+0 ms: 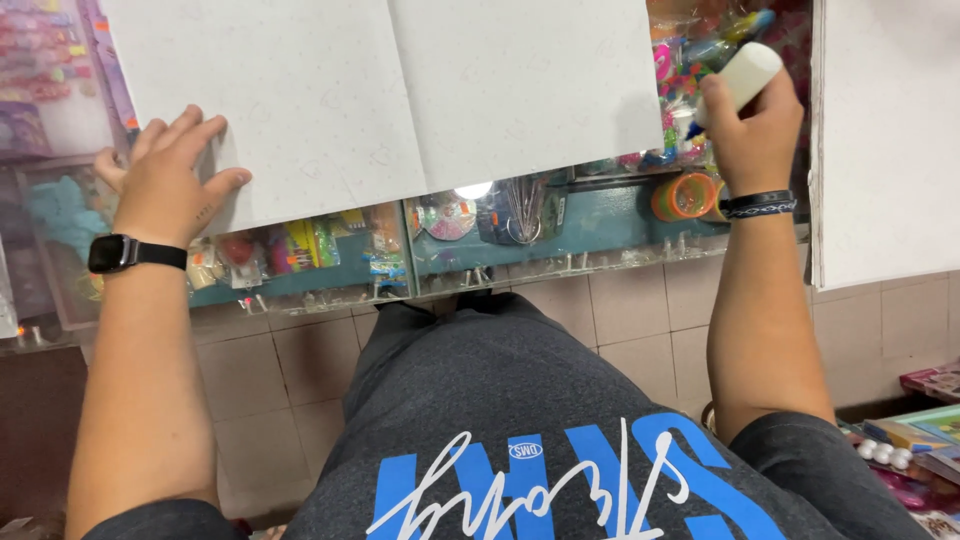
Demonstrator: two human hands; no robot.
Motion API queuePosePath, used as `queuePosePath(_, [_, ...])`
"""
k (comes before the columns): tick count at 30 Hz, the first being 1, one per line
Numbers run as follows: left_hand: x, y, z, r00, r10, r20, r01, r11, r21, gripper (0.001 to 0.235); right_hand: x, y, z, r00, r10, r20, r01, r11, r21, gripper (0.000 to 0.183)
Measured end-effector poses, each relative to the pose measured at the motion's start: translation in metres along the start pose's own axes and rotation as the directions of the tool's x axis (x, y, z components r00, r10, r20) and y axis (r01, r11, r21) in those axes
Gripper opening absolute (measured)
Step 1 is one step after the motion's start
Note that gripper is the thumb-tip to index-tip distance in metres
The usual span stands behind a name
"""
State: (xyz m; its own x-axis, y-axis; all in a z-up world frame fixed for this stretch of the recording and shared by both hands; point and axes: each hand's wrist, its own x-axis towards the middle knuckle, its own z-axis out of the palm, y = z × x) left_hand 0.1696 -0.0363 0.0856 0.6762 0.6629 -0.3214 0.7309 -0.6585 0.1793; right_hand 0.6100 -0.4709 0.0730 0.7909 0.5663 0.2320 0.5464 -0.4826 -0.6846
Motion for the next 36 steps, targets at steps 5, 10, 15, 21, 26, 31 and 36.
queuePosePath(5, [-0.01, -0.004, -0.007, 0.999, -0.017, 0.031, 0.017, 1.0, -0.016, 0.07, 0.012, 0.013, -0.005, 0.961, 0.267, 0.077, -0.232, 0.925, -0.302, 0.044])
queuePosePath(10, [-0.029, -0.016, -0.006, 0.994, -0.08, 0.08, 0.082, 0.996, -0.023, 0.071, 0.005, 0.007, 0.016, 0.889, 0.437, 0.137, -0.272, 0.745, -0.609, 0.066])
queuePosePath(15, [-0.04, -0.042, -0.003, 0.996, -0.054, -0.067, 0.02, 0.905, -0.426, 0.05, -0.006, -0.093, 0.072, 0.925, -0.366, 0.101, 0.345, 0.7, -0.625, 0.05])
queuePosePath(21, [-0.005, -0.069, 0.024, 0.874, -0.295, -0.386, 0.168, 0.929, -0.329, 0.088, -0.046, -0.233, 0.217, 0.784, -0.318, 0.534, 0.535, 0.782, -0.32, 0.055])
queuePosePath(26, [0.014, -0.055, 0.014, 0.914, -0.325, -0.242, 0.256, 0.926, -0.279, 0.12, -0.088, -0.29, 0.281, 0.74, -0.216, 0.637, 0.565, 0.713, -0.415, 0.056])
queuePosePath(31, [0.04, -0.075, 0.026, 0.934, -0.327, -0.142, 0.281, 0.921, -0.271, 0.123, -0.093, -0.306, 0.29, 0.753, -0.111, 0.649, 0.555, 0.636, -0.535, 0.061])
queuePosePath(36, [0.059, -0.101, 0.029, 0.977, -0.212, -0.038, 0.161, 0.837, -0.523, 0.095, -0.093, -0.301, 0.294, 0.788, -0.048, 0.614, 0.521, 0.582, -0.624, 0.061])
